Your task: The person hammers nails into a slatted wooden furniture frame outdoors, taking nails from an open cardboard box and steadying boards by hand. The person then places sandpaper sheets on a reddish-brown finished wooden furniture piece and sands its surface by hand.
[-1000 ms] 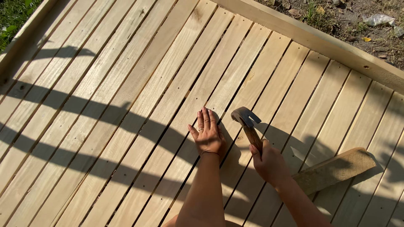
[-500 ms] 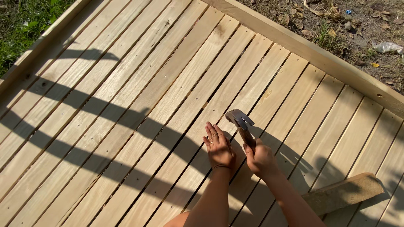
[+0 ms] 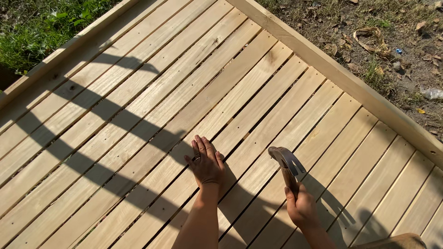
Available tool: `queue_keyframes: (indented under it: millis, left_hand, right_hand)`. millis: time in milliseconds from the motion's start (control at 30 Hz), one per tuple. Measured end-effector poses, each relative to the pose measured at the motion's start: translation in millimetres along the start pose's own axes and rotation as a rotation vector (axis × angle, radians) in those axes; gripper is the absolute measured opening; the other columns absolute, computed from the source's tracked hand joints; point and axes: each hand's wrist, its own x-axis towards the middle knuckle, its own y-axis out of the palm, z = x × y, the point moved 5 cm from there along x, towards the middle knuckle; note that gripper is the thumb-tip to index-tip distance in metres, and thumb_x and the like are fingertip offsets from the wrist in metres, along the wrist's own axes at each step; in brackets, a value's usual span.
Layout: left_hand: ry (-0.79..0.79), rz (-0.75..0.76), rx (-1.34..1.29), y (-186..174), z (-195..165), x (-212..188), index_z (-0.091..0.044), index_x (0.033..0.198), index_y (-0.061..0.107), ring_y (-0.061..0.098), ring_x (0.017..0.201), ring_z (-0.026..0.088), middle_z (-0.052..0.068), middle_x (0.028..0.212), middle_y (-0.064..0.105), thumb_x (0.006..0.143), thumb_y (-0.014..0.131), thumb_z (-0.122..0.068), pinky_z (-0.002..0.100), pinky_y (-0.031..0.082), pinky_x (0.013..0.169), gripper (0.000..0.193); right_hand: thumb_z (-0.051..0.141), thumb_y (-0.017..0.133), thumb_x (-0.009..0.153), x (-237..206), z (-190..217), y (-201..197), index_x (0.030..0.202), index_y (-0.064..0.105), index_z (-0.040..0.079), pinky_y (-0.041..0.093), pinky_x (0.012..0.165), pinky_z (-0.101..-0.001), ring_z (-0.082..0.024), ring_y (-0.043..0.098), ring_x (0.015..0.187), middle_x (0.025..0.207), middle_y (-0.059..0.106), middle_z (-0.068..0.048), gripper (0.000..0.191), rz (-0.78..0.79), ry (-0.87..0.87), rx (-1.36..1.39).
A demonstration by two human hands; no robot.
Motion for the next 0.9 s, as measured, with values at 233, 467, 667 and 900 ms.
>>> queue_keyframes:
  millis: [233,467,667,900]
  left_hand:
    - [-0.049,0.113,-0.005,15,1,-2,-0.013,0.162,0.018,0.008,0.158,0.027,0.008,0.172,0.007,0.098,0.04,-0.043,0.065,0.005,0.12,0.074]
    - [-0.051,0.112,-0.02,15,1,-3,-0.013,0.162,0.018,0.009,0.157,0.026,0.007,0.172,0.007,0.097,0.039,-0.043,0.065,0.005,0.12,0.074]
    - [-0.052,0.11,-0.044,16,1,1,-0.013,0.163,0.017,0.008,0.157,0.025,0.006,0.172,0.004,0.099,0.038,-0.042,0.065,0.003,0.121,0.074]
    - [-0.055,0.131,-0.068,12,0,1,-0.014,0.162,0.017,0.006,0.157,0.023,0.005,0.172,0.003,0.098,0.037,-0.04,0.062,0.001,0.121,0.073]
  right_hand:
    - [0.033,0.061,0.095,9,47,18,0.103,0.061,0.002,0.052,0.06,-0.0418,-0.032,0.068,0.062,0.067,0.065,-0.018,0.032,0.033,-0.06,-0.029]
    - [0.04,0.058,0.103,42,71,31,0.091,0.058,-0.003,0.052,0.061,-0.0512,-0.045,0.067,0.066,0.067,0.063,-0.028,0.045,0.319,0.328,-0.06]
    - [0.039,0.06,0.103,68,135,57,0.099,0.063,0.003,0.048,0.063,-0.046,-0.042,0.064,0.066,0.071,0.065,-0.02,0.036,0.198,-0.132,-0.361]
    - [0.041,0.057,0.105,90,147,58,0.096,0.056,-0.006,0.049,0.058,-0.0478,-0.029,0.054,0.06,0.069,0.055,-0.017,0.047,0.309,0.342,0.182]
